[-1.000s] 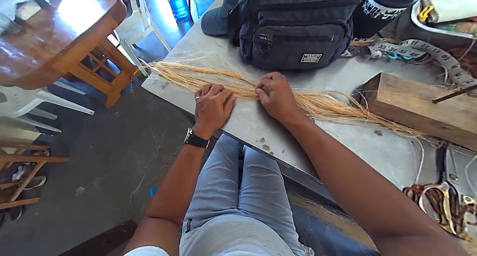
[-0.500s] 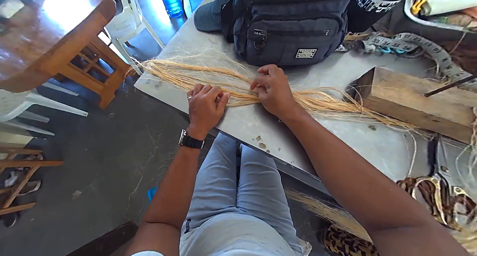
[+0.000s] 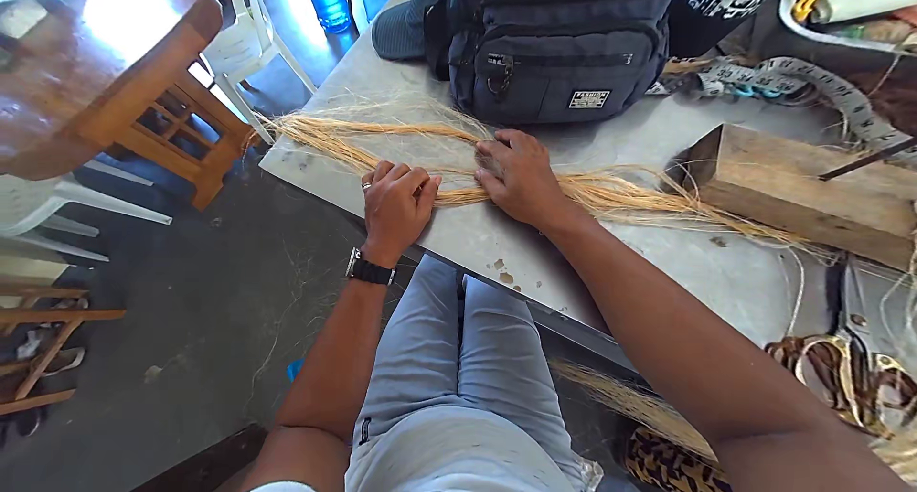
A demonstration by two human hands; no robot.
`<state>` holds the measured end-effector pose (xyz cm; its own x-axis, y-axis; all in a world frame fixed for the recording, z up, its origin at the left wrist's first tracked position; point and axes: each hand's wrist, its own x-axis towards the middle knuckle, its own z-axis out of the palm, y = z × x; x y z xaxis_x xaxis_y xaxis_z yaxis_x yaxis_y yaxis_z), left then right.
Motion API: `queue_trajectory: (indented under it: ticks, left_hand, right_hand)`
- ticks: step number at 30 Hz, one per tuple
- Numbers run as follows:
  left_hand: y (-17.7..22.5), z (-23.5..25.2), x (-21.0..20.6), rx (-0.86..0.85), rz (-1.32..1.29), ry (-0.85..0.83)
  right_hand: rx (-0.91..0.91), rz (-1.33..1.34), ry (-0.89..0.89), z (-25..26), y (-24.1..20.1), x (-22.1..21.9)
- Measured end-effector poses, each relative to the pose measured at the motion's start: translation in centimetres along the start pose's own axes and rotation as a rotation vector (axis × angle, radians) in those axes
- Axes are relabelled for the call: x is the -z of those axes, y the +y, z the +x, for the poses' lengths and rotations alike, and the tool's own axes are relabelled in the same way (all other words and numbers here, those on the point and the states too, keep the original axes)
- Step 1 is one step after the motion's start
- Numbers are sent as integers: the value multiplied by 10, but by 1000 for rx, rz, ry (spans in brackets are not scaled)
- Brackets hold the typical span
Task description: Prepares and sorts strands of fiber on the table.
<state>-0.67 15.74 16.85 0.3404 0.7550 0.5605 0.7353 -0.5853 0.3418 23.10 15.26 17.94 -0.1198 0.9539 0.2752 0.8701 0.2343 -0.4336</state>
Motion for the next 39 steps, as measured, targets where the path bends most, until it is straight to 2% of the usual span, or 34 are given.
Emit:
queue_trajectory:
  ticks: [7,10,14,19,24,31,39]
  left_hand:
    - [7,4,3,87,75,-92]
    - [13,2,11,36,108,-153]
    - [10,9,1,33,144,-176]
    - [6,6,-1,51,111,-114]
    - [4,-1,-2,20,83,-50]
    - [9,7,-2,54,174,-161]
    - [3,5,-4,52,102,-74]
  right_hand:
    - [13,19,-17,-2,2,3]
    - [41,54,-5,-2,3,4]
    - [89,132,5,-5,4,6]
    - [89,195,17,-3,3,6]
    - [22,142,22,-1,1,3]
    - [52,133,-6,-2,6,2]
    - [3,84,3,-2,0,1]
